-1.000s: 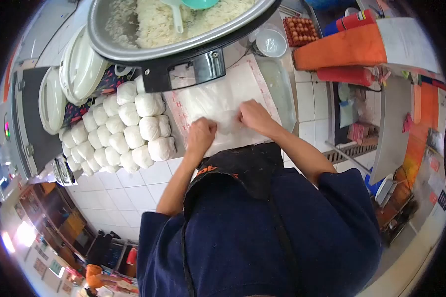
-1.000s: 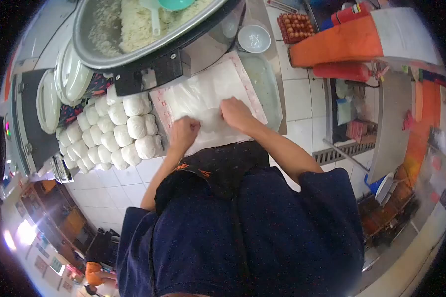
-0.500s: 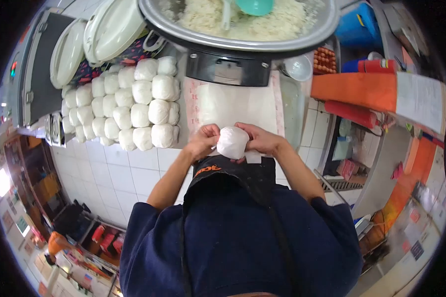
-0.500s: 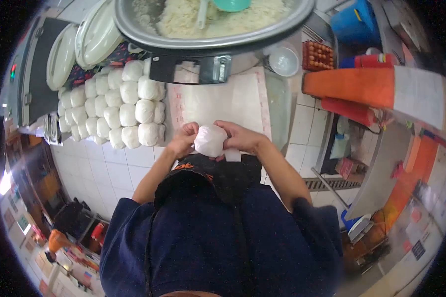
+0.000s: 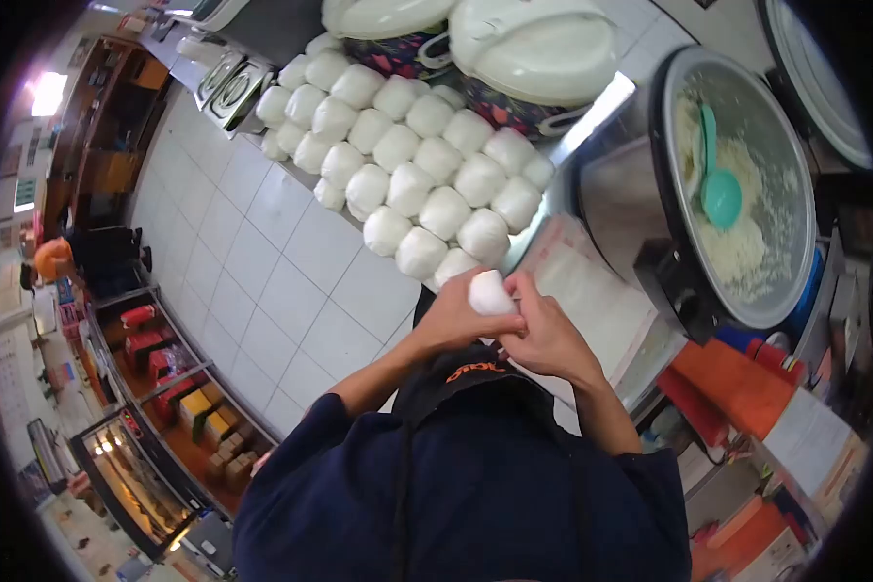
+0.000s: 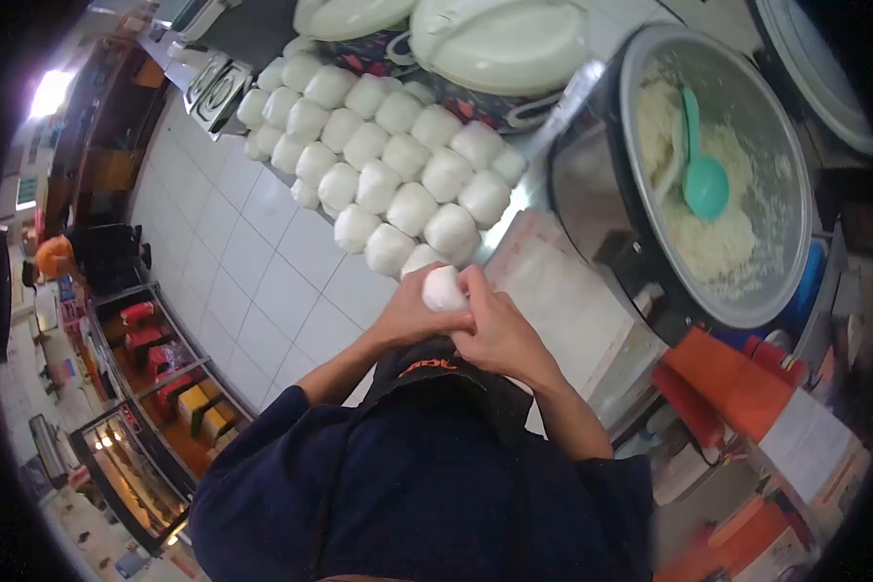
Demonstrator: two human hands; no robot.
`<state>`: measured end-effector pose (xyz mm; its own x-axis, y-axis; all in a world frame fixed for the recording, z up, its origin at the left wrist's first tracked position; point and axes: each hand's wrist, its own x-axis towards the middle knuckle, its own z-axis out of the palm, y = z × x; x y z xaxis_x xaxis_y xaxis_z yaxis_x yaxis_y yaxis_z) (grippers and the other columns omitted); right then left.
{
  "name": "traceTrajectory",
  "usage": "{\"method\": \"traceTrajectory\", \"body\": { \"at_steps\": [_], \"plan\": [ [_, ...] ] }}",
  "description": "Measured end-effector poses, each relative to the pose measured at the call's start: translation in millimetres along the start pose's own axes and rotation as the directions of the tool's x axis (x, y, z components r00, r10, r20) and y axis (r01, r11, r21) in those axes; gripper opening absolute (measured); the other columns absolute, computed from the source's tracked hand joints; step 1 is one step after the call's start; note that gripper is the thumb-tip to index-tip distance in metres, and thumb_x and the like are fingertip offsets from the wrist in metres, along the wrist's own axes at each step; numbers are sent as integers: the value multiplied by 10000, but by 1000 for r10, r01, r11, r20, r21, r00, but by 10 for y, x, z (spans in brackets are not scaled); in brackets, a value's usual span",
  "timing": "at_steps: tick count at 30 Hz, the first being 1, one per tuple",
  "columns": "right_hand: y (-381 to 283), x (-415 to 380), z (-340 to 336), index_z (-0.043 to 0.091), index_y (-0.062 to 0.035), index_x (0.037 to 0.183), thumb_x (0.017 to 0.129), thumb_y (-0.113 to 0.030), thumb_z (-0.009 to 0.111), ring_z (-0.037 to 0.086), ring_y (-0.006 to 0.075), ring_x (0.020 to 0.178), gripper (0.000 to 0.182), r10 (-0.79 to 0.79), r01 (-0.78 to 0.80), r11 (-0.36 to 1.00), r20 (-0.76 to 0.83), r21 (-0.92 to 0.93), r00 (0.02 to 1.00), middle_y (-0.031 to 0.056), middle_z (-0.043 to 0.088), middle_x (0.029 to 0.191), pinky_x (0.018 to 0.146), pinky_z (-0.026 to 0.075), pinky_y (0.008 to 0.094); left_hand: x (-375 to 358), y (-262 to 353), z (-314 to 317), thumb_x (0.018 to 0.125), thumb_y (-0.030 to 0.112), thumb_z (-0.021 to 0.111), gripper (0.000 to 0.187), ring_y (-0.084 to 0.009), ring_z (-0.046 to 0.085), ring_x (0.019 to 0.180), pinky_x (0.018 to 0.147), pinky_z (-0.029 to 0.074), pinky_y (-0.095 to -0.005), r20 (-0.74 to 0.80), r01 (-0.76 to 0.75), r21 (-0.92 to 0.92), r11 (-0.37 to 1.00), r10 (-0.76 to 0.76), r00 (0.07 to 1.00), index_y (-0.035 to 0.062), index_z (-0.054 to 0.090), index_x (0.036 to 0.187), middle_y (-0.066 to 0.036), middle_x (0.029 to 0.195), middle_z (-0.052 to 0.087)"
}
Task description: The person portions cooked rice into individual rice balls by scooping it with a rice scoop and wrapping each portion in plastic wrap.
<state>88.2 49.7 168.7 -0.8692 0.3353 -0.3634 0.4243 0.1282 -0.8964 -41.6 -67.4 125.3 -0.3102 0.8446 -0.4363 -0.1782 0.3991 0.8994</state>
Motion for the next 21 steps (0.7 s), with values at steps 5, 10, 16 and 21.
{"method": "traceTrajectory", "body": {
  "at_steps": [5,10,16,21],
  "plan": [
    [-157,654,292,436,-52,1018,721,-138,814,686,208,580,488,91,-242,879,352,412,932,157,688,747,518,500,366,-152,-118,-1009,737,172,846,412,-107,636,833,740,528,-264,414,103,-221,970,-3,910,40,622,1056,-34,955,664],
    [-176,1221,778,514,-82,934,653,-155,811,651,260,661,415,-341,373,824,153,-427,928,56,624,695,575,499,378,-115,-124,-1532,650,283,903,640,-202,632,917,854,512,-322,576,-48,120,992,-30,817,39,585,1149,-80,985,663],
    [-599,1685,936,566,-74,897,729,-190,751,645,271,808,275,-500,434,563,129,-703,857,98,629,826,664,512,398,159,-228,-2078,604,235,867,804,-321,615,1092,920,492,-409,-4,-43,328,944,47,999,21,471,1271,-207,1166,620],
    [-878,2115,1003,561,-21,937,861,-170,700,640,317,811,217,-287,183,908,-242,-376,927,136,648,904,707,510,428,758,41,-2975,589,216,846,826,-402,549,1103,920,442,-470,-550,80,598,798,336,765,22,446,1286,-228,1116,584]
  ]
}}
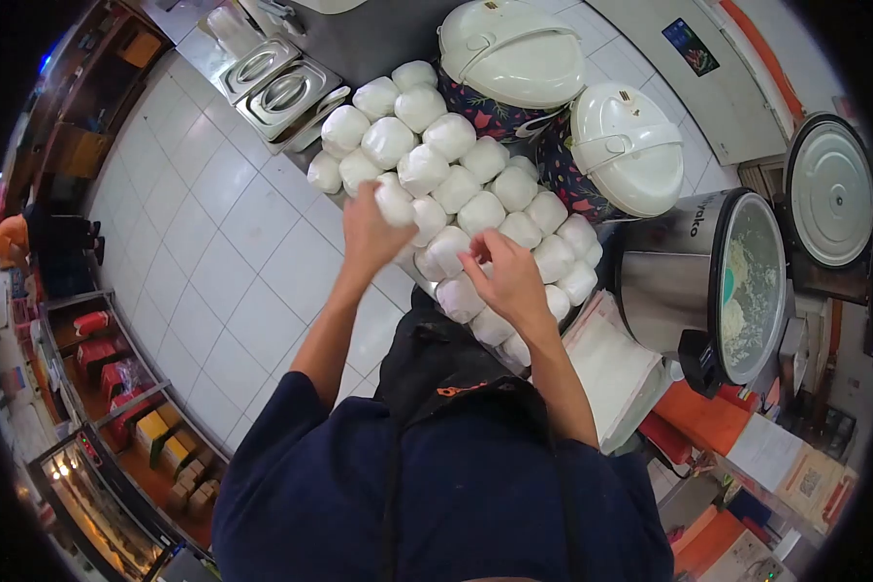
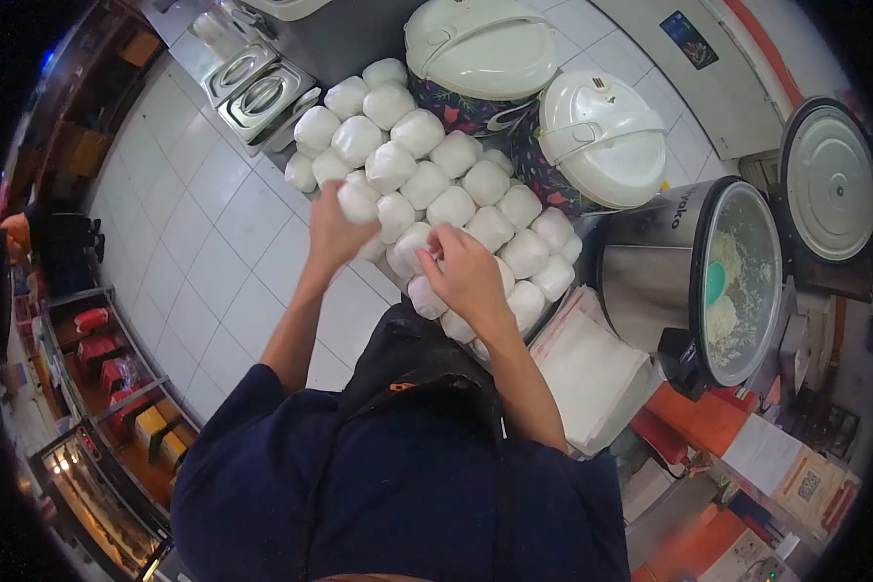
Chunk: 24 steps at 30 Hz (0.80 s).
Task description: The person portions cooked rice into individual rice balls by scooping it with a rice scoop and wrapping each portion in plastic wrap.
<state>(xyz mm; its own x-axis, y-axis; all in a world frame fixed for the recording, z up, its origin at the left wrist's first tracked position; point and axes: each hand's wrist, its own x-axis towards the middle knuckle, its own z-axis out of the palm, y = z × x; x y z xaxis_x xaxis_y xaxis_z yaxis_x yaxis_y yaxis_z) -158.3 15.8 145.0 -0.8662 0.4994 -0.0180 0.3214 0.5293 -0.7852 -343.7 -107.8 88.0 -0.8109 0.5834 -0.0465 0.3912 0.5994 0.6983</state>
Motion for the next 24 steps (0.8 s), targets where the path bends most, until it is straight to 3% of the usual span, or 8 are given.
{"method": "traceTrajectory", "body": {
  "at_steps": [1,3,7,13,17,19,22,24],
  "plan": [
    [4,135,56,561,-21,937,861,-170,700,640,317,811,217,1,-1,1000,-4,-4,1000,136,648,904,707,510,428,154,-39,63,589,216,846,826,-402,549,1103,920,442,-470,1,-4,-4,1000,4,1000,22,446,1286,-228,1116,584],
    [78,424,228,565,-5,953,855,-139,693,643,323,789,210,47,-45,999,-70,27,996,167,649,956,703,517,414,345,-206,263,594,255,868,904,-407,457,1177,981,382,-499,-224,-205,133,970,231,947,16,390,1323,-217,1250,464],
    [152,802,451,576,11,970,857,-142,693,648,318,769,223,-68,68,998,-242,-9,968,183,649,980,693,525,409,239,-368,387,633,263,872,905,-367,389,1222,1027,334,-482,-427,-304,105,947,319,846,9,341,1321,-196,1310,371],
    [207,549,424,596,27,1011,858,-139,687,653,270,782,243,77,-50,986,-161,162,984,172,653,999,714,539,372,-15,-491,313,714,117,858,708,-340,513,1223,991,470,-423,-337,-306,-258,917,211,917,20,512,1324,-189,1322,520],
    [325,84,271,610,22,1023,870,-153,687,665,250,804,245,170,-147,968,-101,206,980,164,661,981,728,544,349,25,-423,332,720,100,858,670,-314,553,1231,955,510,-411,-361,-293,-246,924,193,912,50,577,1327,-183,1310,596],
    [365,-165,159,613,21,1026,872,-156,689,669,245,817,246,214,-197,960,-69,200,974,164,662,982,730,545,346,23,-411,414,708,137,872,728,-312,525,1277,1015,466,-423,-403,-301,-200,933,201,893,31,555,1355,-186,1319,605],
    [340,-451,-111,635,17,960,895,-155,673,673,237,762,187,211,-187,969,-151,159,966,144,671,864,682,531,329,-29,-343,359,734,161,862,776,-348,465,1339,1085,397,-443,-369,-282,-74,957,236,899,-6,496,1397,-210,1393,539],
    [176,-635,-460,652,7,883,915,-163,662,658,227,670,173,372,-347,920,-125,180,920,125,648,726,617,497,311,-113,-395,417,759,178,835,780,-370,430,1354,1111,352,-455,-419,-311,-64,948,257,871,-25,462,1414,-222,1440,482]
  ]
}}
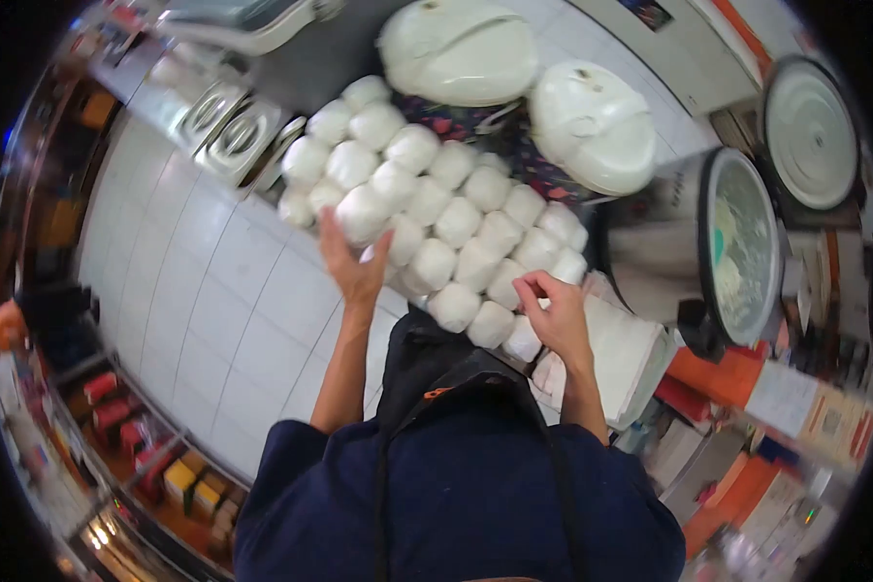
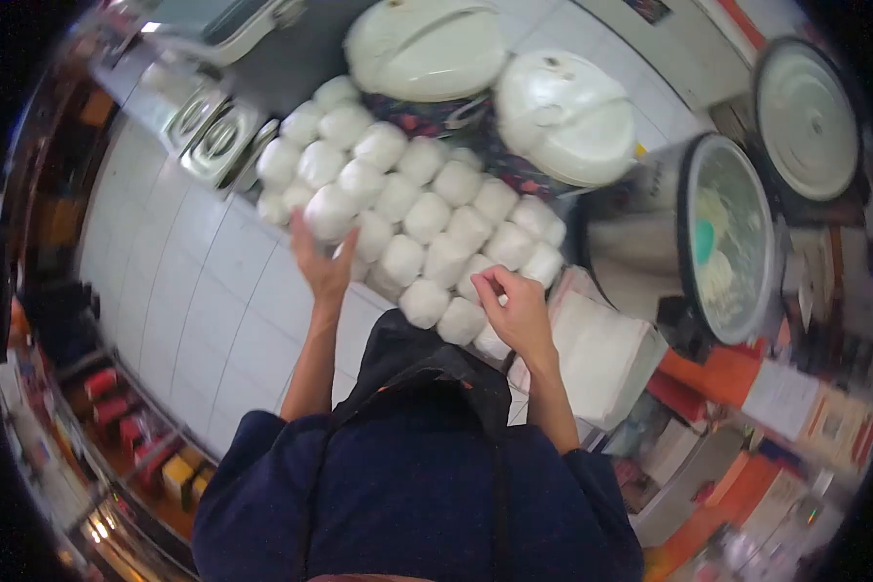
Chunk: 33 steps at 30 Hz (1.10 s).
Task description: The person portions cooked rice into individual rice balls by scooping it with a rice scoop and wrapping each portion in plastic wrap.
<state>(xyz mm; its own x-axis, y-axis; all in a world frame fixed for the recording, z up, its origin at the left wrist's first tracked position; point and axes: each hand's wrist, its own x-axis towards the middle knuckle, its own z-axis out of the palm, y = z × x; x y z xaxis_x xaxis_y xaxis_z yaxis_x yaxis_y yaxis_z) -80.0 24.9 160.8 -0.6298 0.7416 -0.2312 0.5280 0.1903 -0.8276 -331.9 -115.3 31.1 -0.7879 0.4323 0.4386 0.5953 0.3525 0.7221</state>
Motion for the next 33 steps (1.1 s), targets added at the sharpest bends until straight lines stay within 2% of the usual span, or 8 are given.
{"method": "traceTrajectory", "body": {
  "at_steps": [5,10,13,19,21,24,28,33],
  "plan": [
    [-196,-613,-1265,533,3,746,999,-160,531,470,226,504,302,-326,254,942,-423,-219,845,117,474,581,513,368,354,-95,168,-34,901,163,675,566,-390,411,1347,1128,303,-492,-126,-53,32,998,57,990,-35,482,1395,-246,1461,433],
    [-167,-248,-2637,593,3,898,984,-132,483,656,377,728,193,-510,111,821,-631,-560,585,203,640,770,660,490,418,-13,680,-70,953,34,535,206,-277,560,791,688,470,-375,-192,-212,-158,965,180,965,-54,609,782,-153,873,590],
    [444,269,-3343,646,-21,1007,916,-90,519,661,405,915,171,-234,-147,634,-370,-759,899,208,681,967,769,537,452,58,1444,-47,904,-14,522,362,-194,442,517,473,305,-300,-133,-339,-346,875,312,941,-26,447,551,-82,570,484],
    [1549,1404,-3823,714,-93,936,838,-143,610,645,302,1039,151,-319,166,247,82,-955,944,80,643,1063,850,563,423,-10,3216,49,837,-57,598,172,-172,537,562,528,395,-261,106,-403,-628,665,586,803,-2,565,678,-91,656,585],
    [1824,1690,-3868,728,-102,856,824,-171,619,649,273,1024,133,-223,519,-83,524,-851,822,65,659,1012,867,542,396,-2,3881,180,824,-47,632,67,-159,568,585,550,430,-261,193,-436,-622,651,667,720,9,606,796,-68,694,610],
    [1951,1829,-3831,738,-142,828,805,-183,631,657,239,996,117,-233,582,-292,647,-759,726,16,670,961,824,517,383,16,4694,548,835,-18,644,85,-216,624,616,584,482,-312,520,-307,-574,759,628,579,-5,594,903,-107,750,656],
    [1677,1484,-4041,740,-181,813,792,-174,648,668,212,940,94,-439,503,-426,658,-752,611,-11,687,924,794,485,369,86,5072,1615,845,94,649,183,-346,692,818,737,544,-441,806,-603,-274,749,521,281,-17,624,988,-214,883,692],
    [942,100,-4449,654,-70,900,872,-134,589,704,238,792,95,-284,62,57,43,-996,958,86,711,818,691,506,381,-286,5204,2886,786,130,688,337,-391,681,1017,877,560,-433,991,-829,-74,554,131,-1,-48,689,1072,-233,1015,701]
  ]
}}
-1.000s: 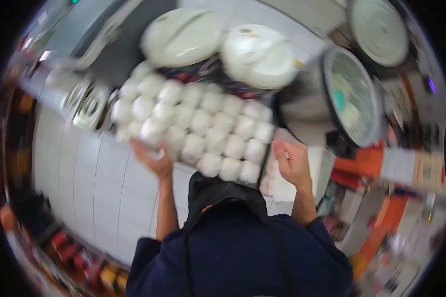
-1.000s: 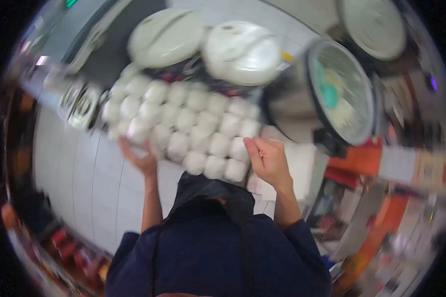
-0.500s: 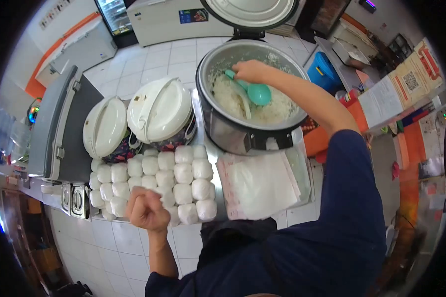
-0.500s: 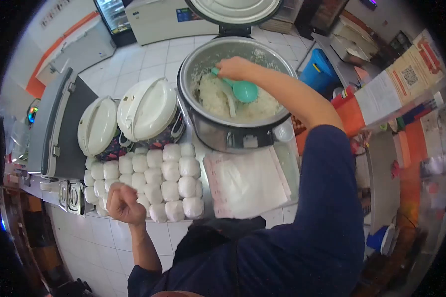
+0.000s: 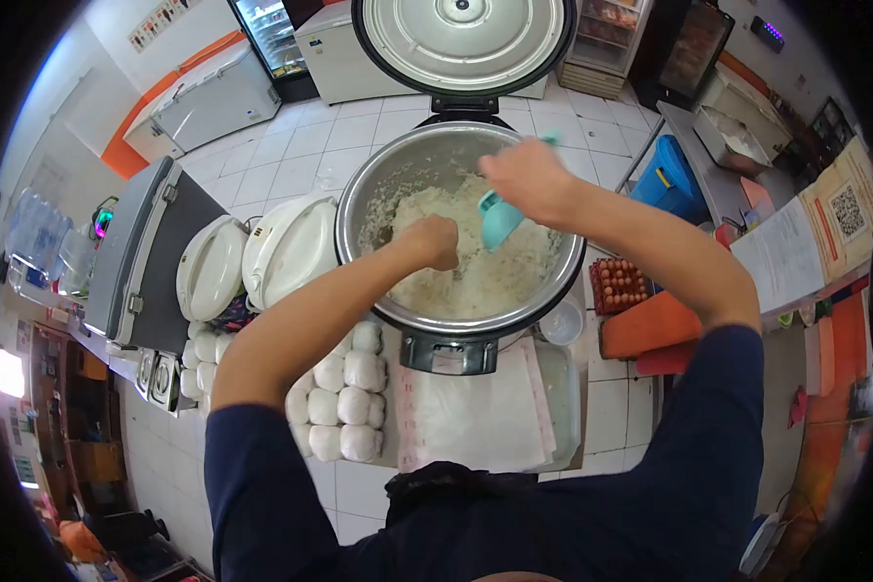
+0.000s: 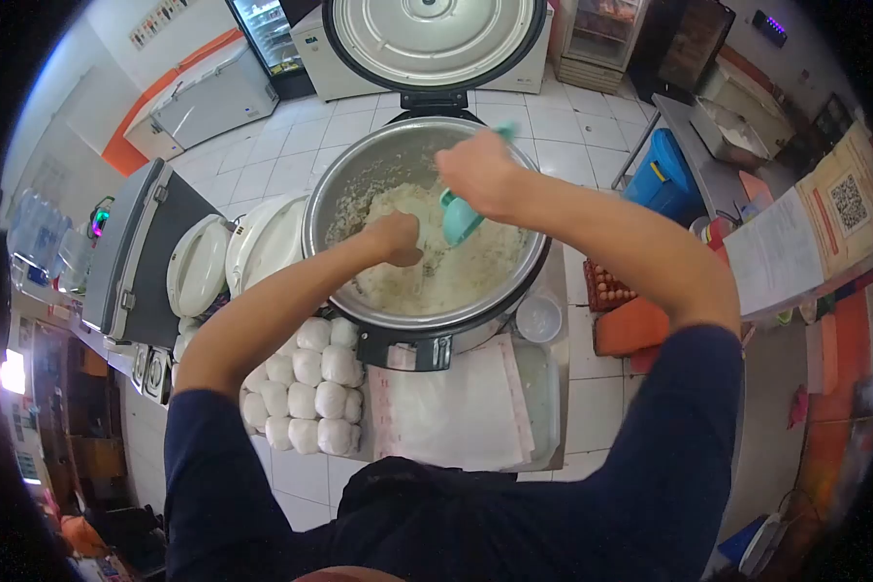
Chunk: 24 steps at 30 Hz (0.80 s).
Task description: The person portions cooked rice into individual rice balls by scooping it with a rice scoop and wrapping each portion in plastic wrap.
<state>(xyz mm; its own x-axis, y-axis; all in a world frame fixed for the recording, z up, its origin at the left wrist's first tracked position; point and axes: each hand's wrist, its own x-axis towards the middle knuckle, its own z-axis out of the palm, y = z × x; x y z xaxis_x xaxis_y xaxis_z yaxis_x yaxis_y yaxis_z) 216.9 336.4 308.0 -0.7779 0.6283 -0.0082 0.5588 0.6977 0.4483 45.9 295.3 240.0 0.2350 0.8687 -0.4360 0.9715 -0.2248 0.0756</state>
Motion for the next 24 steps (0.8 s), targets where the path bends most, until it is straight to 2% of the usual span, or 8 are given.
{"method": "traceTrajectory", "body": {
  "at_steps": [3,11,13,17,19,22,23,24],
  "plan": [
    [237,-624,-283,514,2,1068,897,-144,566,697,322,744,231,221,-220,962,11,164,975,139,686,815,641,536,443,471,-3,457,794,122,685,305,-378,687,1022,857,569,-430,-114,-9,81,997,19,993,-33,705,1056,-231,1089,695],
    [475,-639,-255,469,25,1161,890,-112,549,679,418,830,314,238,-279,933,192,229,952,225,677,879,720,543,503,182,11,86,745,60,674,246,-393,687,975,800,574,-431,-175,-10,-29,1000,5,985,-43,680,969,-249,1031,682],
    [447,-297,-108,469,13,1179,874,-110,555,676,426,881,341,201,-272,923,261,273,944,236,681,928,749,545,498,-168,-69,-244,735,45,666,214,-403,678,967,795,566,-431,-215,-165,121,979,188,958,-46,685,929,-265,1021,675],
    [153,436,266,541,20,1139,867,-128,599,706,357,939,315,31,-119,943,273,310,962,202,705,1011,775,568,449,-1180,-364,-609,820,108,585,217,-408,644,942,848,522,-459,-383,115,-55,992,-127,915,-70,666,914,-294,1026,648],
    [-71,845,758,561,16,1134,881,-122,583,708,346,947,288,63,-123,944,201,306,978,189,710,1022,769,569,441,-1662,-644,-417,865,149,545,254,-409,626,932,842,499,-469,-582,109,-209,972,-213,784,-80,638,925,-280,1032,635],
    [-361,1158,1176,608,2,1109,907,-109,546,708,335,963,239,108,-140,961,142,237,984,170,717,1033,759,568,440,-2364,-1022,329,880,76,494,170,-371,587,759,685,454,-459,-809,6,-339,941,-295,508,-70,582,884,-233,818,594],
    [-388,1160,1237,582,6,1120,917,-124,530,706,347,936,246,52,-115,954,225,278,973,185,708,1006,735,567,461,-2643,-1058,487,893,58,475,169,-325,521,654,630,424,-404,-591,-69,-681,729,-490,641,-70,586,900,-198,715,540],
    [-414,1159,1294,557,9,1130,928,-140,515,705,359,908,255,-14,-89,944,306,319,952,200,699,978,712,565,481,-2885,-1174,984,929,87,466,199,-204,443,562,553,370,-335,-536,-24,-752,659,-589,605,-55,606,934,-102,631,503]
  ]
}}
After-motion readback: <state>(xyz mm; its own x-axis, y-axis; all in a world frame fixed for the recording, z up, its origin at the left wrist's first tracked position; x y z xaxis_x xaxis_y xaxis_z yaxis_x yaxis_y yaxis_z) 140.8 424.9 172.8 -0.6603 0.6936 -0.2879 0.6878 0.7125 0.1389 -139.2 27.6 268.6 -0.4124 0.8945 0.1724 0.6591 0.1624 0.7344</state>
